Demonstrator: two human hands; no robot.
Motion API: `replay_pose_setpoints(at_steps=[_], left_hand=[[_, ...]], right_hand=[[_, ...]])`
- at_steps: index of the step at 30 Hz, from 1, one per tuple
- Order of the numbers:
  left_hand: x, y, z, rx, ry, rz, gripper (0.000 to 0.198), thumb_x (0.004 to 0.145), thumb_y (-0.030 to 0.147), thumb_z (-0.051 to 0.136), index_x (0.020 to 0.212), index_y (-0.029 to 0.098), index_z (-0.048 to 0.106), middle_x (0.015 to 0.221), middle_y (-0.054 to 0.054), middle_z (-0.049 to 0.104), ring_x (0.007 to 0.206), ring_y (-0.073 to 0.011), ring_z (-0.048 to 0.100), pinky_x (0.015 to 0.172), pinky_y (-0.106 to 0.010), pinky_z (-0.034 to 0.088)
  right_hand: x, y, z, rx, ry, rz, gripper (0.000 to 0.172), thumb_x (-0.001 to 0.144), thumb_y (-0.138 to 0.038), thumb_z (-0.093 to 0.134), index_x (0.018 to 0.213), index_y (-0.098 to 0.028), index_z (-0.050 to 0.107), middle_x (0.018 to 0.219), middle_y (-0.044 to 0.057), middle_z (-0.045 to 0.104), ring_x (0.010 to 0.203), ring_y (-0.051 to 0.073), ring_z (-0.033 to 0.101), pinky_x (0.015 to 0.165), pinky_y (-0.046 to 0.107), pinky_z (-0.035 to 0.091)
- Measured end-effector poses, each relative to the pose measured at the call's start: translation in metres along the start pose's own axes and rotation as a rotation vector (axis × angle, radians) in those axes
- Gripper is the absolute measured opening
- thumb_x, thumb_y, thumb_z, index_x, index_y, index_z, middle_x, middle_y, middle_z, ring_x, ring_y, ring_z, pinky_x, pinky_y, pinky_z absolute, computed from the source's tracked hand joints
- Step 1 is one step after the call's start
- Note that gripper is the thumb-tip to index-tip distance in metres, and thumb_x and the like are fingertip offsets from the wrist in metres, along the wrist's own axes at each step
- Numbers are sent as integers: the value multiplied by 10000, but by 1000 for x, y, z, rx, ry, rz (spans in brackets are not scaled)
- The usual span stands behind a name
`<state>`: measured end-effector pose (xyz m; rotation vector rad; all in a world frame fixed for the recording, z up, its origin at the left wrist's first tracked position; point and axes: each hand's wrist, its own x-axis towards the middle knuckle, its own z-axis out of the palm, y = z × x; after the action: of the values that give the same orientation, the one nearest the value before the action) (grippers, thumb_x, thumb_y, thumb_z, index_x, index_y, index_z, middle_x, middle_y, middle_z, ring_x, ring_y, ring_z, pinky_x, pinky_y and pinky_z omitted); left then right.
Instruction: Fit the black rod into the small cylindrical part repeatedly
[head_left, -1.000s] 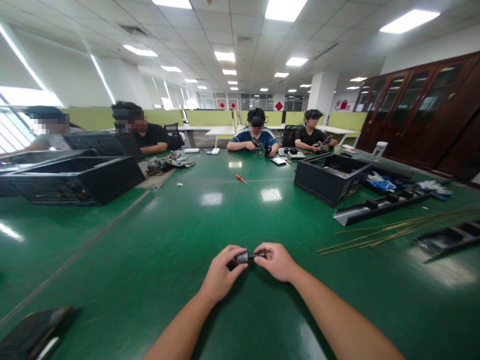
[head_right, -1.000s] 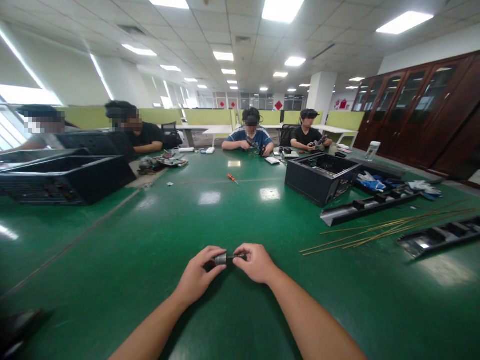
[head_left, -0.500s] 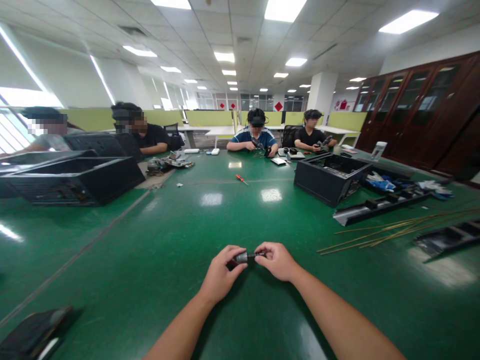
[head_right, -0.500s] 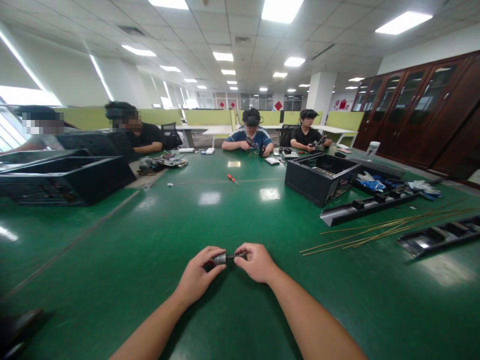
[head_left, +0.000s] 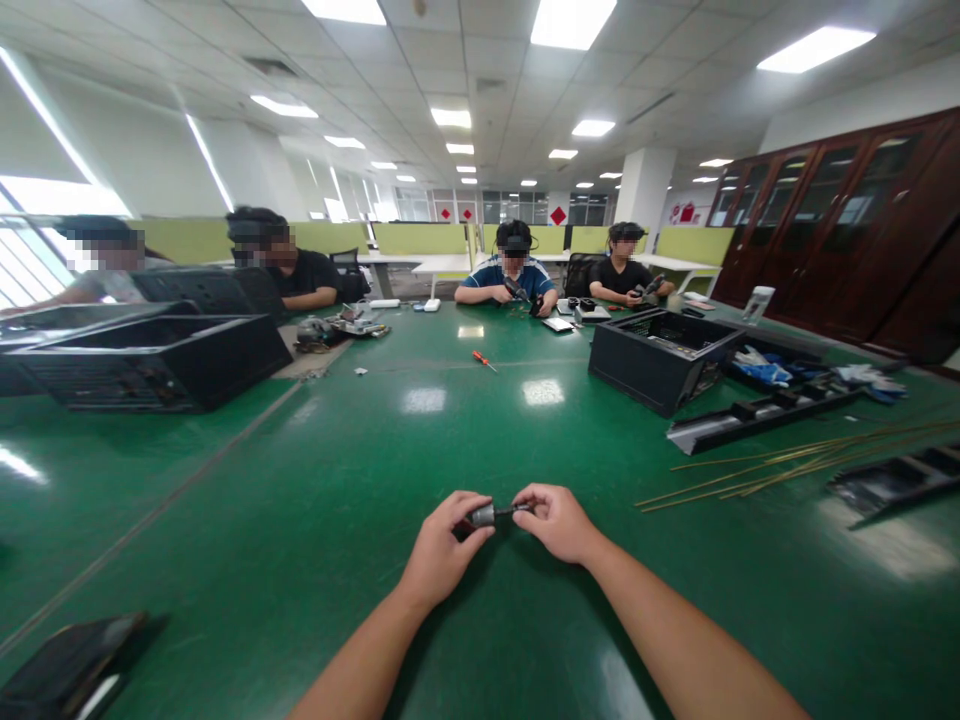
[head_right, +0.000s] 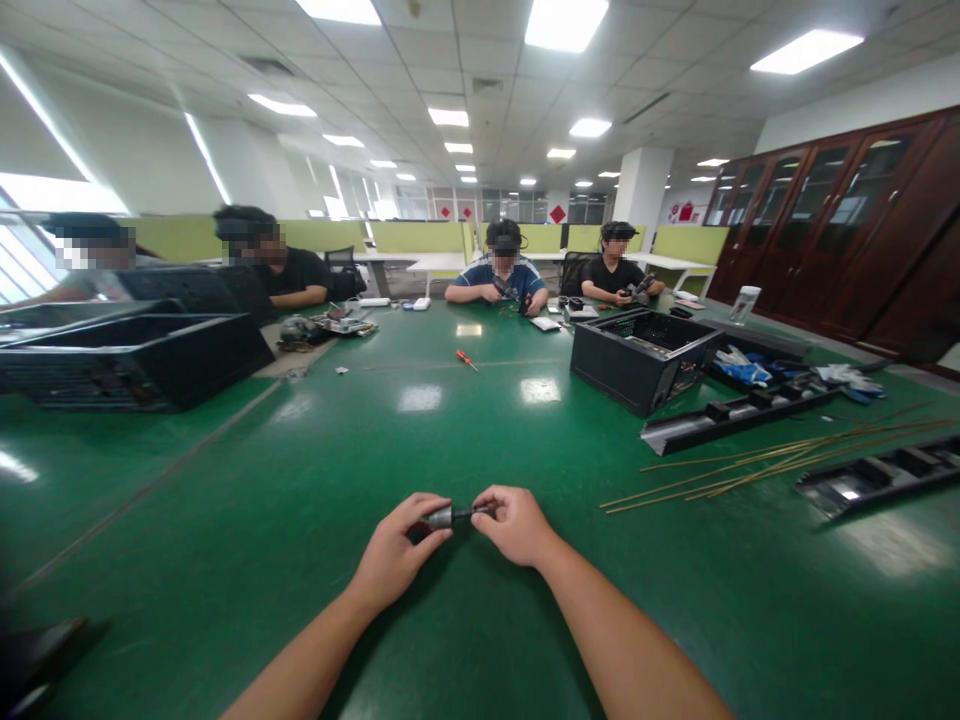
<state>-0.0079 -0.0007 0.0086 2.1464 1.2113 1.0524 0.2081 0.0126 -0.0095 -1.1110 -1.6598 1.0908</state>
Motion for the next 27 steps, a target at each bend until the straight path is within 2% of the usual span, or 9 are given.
replay_pose_setpoints(at_steps=[27], left_hand=[[0, 2, -2, -11, 29, -5, 288, 813, 221, 664, 1099, 247, 682, 1062, -52, 663, 952, -187, 641, 813, -312, 543]], right_hand=[[0, 3, -2, 44, 38, 6, 171, 755, -263, 659, 875, -142, 673, 616, -46, 513, 467, 66, 324, 450, 208, 236]])
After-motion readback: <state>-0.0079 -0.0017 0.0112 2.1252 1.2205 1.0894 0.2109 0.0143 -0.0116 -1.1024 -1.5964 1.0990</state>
